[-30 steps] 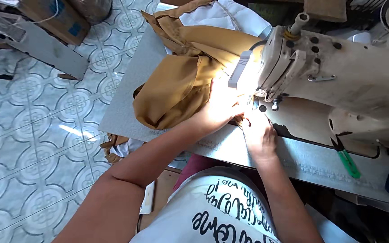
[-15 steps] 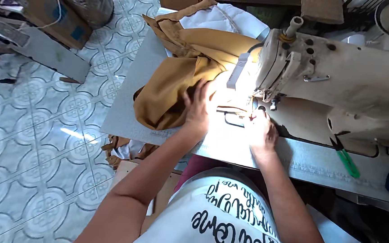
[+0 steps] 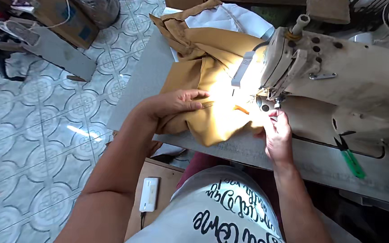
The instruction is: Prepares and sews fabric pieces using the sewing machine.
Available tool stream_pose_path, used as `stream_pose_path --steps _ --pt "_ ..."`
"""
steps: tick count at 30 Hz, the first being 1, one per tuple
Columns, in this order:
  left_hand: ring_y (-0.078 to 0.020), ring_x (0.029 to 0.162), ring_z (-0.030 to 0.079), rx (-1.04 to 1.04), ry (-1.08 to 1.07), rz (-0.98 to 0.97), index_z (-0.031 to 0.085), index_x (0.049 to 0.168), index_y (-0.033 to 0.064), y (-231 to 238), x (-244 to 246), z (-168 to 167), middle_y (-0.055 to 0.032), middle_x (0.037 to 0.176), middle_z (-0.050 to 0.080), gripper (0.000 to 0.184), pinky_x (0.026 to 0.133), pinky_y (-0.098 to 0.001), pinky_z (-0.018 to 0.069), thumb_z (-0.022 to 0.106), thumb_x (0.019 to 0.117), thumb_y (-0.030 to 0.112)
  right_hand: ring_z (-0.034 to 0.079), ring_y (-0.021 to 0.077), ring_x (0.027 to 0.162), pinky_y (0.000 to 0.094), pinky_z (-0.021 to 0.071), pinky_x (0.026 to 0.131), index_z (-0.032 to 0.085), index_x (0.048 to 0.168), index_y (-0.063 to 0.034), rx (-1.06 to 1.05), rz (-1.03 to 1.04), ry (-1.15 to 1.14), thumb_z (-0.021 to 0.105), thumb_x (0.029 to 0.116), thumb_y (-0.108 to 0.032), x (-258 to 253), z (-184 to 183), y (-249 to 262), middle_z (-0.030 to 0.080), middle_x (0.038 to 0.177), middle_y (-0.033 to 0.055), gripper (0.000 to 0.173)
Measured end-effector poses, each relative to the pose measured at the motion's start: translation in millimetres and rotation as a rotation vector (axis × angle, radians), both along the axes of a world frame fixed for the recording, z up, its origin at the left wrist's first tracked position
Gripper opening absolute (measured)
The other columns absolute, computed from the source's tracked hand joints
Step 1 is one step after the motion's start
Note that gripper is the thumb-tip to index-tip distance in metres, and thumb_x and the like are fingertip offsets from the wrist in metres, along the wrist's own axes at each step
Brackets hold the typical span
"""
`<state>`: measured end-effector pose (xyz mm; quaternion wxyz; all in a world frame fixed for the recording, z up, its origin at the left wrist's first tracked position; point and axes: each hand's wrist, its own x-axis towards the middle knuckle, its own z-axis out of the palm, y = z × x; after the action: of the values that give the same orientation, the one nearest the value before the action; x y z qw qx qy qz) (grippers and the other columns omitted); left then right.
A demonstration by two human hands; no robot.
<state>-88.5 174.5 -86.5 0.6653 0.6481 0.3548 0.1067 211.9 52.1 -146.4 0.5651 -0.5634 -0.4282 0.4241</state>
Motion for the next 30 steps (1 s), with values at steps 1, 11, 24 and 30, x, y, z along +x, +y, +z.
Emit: stream_pose_path --steps 1,11,24,30 --pt "-0.0078 0.098 0.071 -0.005 0.021 -0.004 0.052 0.146 0.0103 6 -1 -2 -0.0045 0.119 0.071 0.042 0.086 -0.0259 0.0599 0.054 0.1049 0.017 0.068 0.0099 0.06 0.0267 0.0597 0.052 0.049 0.118 -0.0052 -0.044 -0.003 0.056 0.056 0.1023 -0.003 -2 0 -8 0.068 0.085 0.0022 0.018" --pt "-0.0421 0.122 0.058 1.169 0.616 0.066 0.073 0.119 0.0109 -44 73 24 -0.0176 0.127 0.065 0.032 0.098 -0.0649 0.0446 0.076 0.0919 0.027 0.069 0.0299 0.082 0.0456 0.0585 0.072 0.071 0.1 0.0 -0.101 -0.099 -0.875 0.072 0.0943 -0.017 -20 -1 -18 0.068 0.1 0.0186 0.018" --pt "-0.0297 0.102 0.071 1.243 0.323 0.034 0.073 0.115 0.0038 -77 118 -57 -0.0126 0.106 0.073 0.027 0.091 -0.0478 0.0562 0.05 0.1051 0.016 0.071 0.0326 0.075 0.0445 0.0589 0.064 0.071 0.101 0.0038 -0.013 -0.145 -1.083 0.071 0.0951 -0.019 -39 -13 -18 0.068 0.097 0.0218 0.024" --pt "-0.0295 0.105 0.07 1.221 0.322 -0.039 0.071 0.118 0.0047 -73 114 -57 -0.0123 0.109 0.072 0.044 0.09 -0.0486 0.0559 0.06 0.099 0.042 0.072 0.0347 0.074 0.0497 0.0569 0.062 0.07 0.09 0.002 -0.109 -0.106 -1.097 0.064 0.0972 -0.014 -33 -5 -13 0.07 0.083 0.019 0.018"
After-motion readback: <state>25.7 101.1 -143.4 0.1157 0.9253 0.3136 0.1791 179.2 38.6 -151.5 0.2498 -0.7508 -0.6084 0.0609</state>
